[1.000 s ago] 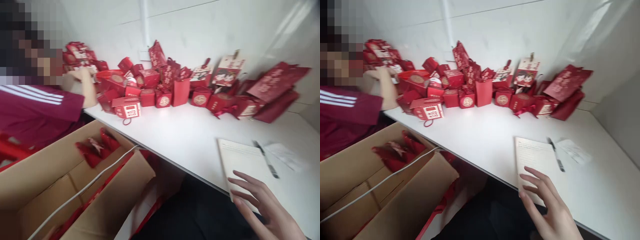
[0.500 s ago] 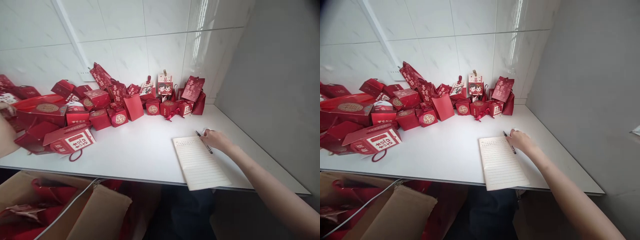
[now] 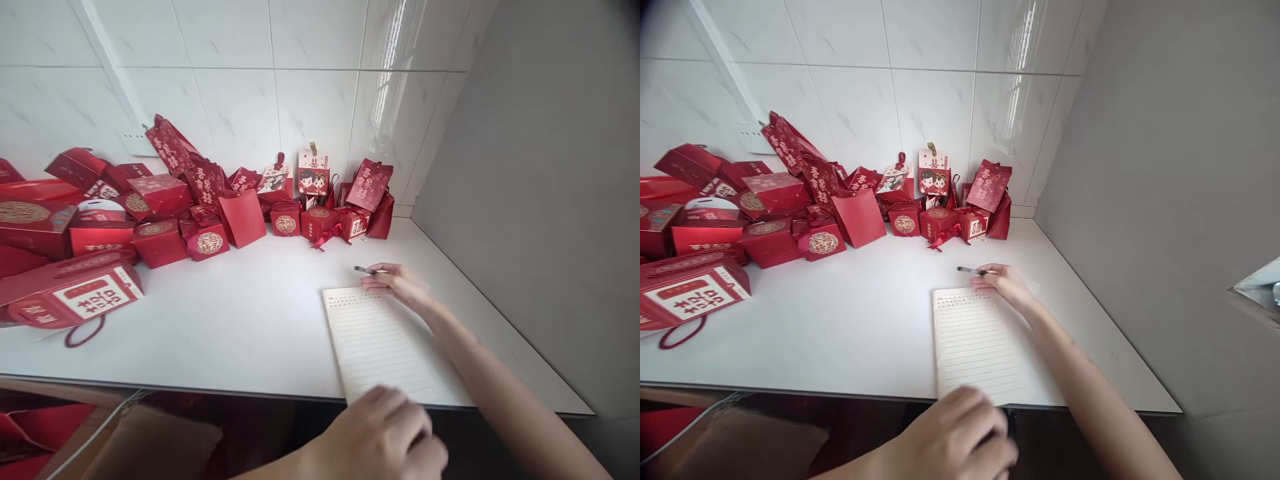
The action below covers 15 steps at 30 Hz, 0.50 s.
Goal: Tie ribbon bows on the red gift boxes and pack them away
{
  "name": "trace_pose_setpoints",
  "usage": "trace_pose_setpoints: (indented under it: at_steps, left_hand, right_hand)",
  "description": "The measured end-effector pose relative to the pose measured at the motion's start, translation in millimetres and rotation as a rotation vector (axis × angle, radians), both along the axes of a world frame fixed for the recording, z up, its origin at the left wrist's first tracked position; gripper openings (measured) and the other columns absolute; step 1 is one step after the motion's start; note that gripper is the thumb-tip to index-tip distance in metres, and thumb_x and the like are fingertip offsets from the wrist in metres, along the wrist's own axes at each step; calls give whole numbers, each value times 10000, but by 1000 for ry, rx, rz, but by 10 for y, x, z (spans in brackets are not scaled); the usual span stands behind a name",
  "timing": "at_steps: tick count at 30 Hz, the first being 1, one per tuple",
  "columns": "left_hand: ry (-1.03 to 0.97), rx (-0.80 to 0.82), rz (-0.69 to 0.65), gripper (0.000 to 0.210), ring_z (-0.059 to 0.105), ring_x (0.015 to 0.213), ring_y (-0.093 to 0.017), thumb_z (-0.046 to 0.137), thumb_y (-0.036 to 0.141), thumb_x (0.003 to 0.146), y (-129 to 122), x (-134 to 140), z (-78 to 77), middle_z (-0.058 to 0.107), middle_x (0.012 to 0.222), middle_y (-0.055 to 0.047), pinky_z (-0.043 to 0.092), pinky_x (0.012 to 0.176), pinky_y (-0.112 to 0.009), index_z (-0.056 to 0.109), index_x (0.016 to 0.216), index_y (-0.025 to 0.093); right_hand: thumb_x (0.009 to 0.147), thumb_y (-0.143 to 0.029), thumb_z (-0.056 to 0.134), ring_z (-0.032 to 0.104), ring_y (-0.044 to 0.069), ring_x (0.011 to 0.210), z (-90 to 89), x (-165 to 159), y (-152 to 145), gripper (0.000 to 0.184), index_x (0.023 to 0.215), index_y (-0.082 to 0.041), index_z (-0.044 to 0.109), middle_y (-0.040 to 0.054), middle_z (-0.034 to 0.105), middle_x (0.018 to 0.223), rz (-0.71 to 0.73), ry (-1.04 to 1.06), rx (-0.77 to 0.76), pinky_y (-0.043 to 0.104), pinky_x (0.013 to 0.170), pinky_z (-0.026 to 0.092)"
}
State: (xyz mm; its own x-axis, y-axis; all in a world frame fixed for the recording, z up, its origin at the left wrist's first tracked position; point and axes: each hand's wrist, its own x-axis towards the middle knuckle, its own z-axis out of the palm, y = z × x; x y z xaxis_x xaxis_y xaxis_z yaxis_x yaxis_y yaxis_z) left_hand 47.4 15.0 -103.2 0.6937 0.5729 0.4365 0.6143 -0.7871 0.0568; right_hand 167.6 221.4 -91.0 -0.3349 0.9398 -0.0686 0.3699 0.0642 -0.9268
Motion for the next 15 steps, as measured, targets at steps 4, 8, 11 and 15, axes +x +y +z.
trace_pose_setpoints:
  at_steps: [4, 8, 11, 15]
  left_hand:
    - [117, -305, 137, 608, 524, 1013, -294, 469, 628, 787, 526, 287, 44, 577, 1007, -139, 390, 974, -546, 569, 1053, 90]
    - [263, -449, 179, 799, 432, 1155, -377, 438, 687, 764, 734, 351, -58, 524, 1183, -229, 226, 1017, -693, 504, 1226, 38]
    - [249, -384, 173, 882, 295, 1282, -407, 381, 689, 791, 785, 284, -193, 395, 1356, -277, 200, 1023, -703, 381, 1350, 7]
    - [232, -233, 134, 783, 375, 1233, -366, 303, 641, 851, 803, 202, -301, 482, 1300, -230, 293, 997, -643, 403, 1357, 52]
  right_hand:
    - [691, -445, 686, 677, 174, 712, -183, -53, -83, 375, 811, -228, 405, 22, 682, 676, -119, 434, -103, 260, 640, 526]
    - [696, -694, 591, 529, 135, 452, -286, -162, -124, 514, 757, -231, 379, -40, 552, 457, -170, 559, -109, 239, 503, 431]
    - [756, -741, 467, 487, 134, 487, -332, -213, -146, 521, 786, -222, 449, -27, 546, 550, -125, 533, -28, 251, 489, 399]
    - [820, -602, 509, 455, 128, 547, -354, -219, -148, 412, 717, -203, 493, -25, 484, 606, -110, 337, 87, 250, 505, 376]
